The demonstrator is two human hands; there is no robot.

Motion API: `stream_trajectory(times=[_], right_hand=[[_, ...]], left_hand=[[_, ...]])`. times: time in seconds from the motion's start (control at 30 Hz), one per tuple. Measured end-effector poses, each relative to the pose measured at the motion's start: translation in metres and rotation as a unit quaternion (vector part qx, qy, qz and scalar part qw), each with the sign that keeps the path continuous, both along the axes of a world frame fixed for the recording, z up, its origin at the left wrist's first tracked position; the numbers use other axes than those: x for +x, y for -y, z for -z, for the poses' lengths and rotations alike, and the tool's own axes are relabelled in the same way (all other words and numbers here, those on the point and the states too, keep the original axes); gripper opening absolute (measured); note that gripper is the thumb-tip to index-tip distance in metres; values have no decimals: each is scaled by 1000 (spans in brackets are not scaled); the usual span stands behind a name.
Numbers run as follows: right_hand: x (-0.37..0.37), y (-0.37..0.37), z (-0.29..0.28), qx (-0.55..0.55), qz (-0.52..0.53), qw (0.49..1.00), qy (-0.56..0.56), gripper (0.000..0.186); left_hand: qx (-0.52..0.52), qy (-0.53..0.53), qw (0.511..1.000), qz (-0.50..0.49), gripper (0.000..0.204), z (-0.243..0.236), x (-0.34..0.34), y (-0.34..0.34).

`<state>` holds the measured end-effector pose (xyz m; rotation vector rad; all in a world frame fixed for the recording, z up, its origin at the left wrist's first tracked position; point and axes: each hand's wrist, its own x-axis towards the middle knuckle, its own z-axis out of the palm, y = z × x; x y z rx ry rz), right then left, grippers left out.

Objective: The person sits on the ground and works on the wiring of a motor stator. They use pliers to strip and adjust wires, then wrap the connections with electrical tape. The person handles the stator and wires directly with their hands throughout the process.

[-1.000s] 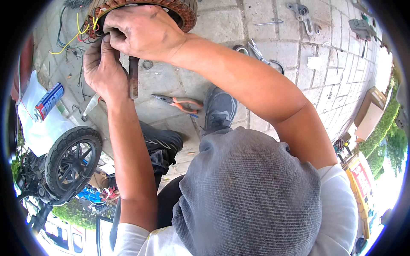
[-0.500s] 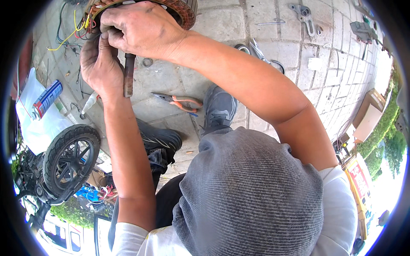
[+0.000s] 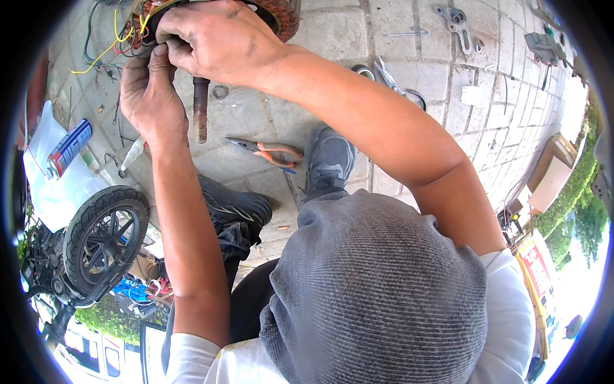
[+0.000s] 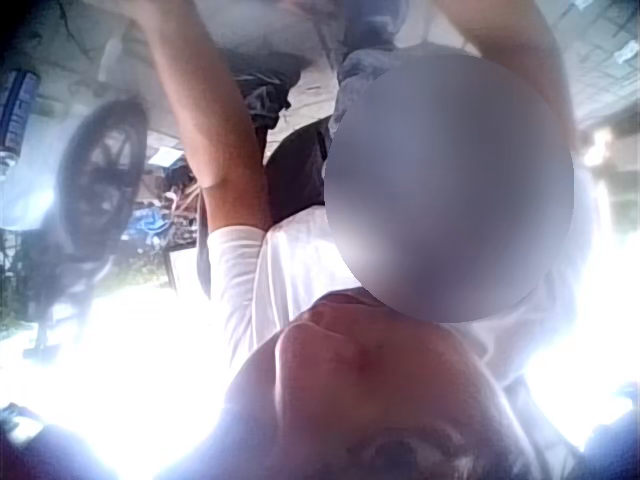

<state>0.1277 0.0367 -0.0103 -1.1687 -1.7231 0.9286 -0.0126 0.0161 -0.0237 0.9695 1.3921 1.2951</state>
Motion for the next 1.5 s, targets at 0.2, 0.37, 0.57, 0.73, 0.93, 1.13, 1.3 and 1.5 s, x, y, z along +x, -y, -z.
stream_trajectory(times=[0.2,0.37,0.57,0.73,0.93,1.13,1.3,1.5], right_hand=[[4,5,7,34,-18,999,-22,31],[7,10,2,34,-15,999,-13,28],[-3,17,17,56,54,996,38,18],[-4,19,20,73,57,995,37,21],[-3,27,12,44,37,998,38,25],[4,24,8,5,1,1000,11,29],[6,12,0,-40,23,997,60,29],[-6,5,-3,-80,11,992,100,28]], left_hand=[[-22,-55,998,5,10,-9,2,0],[-58,-51,997,-6,14,-17,5,1],[-71,57,996,-26,17,-17,5,4],[-88,124,988,-36,18,-19,3,7],[-102,157,982,-33,22,-24,1,11],[-112,247,962,-17,25,-22,1,7],[-89,58,994,13,23,-18,-2,5],[-40,-118,992,-26,20,-23,7,7]])
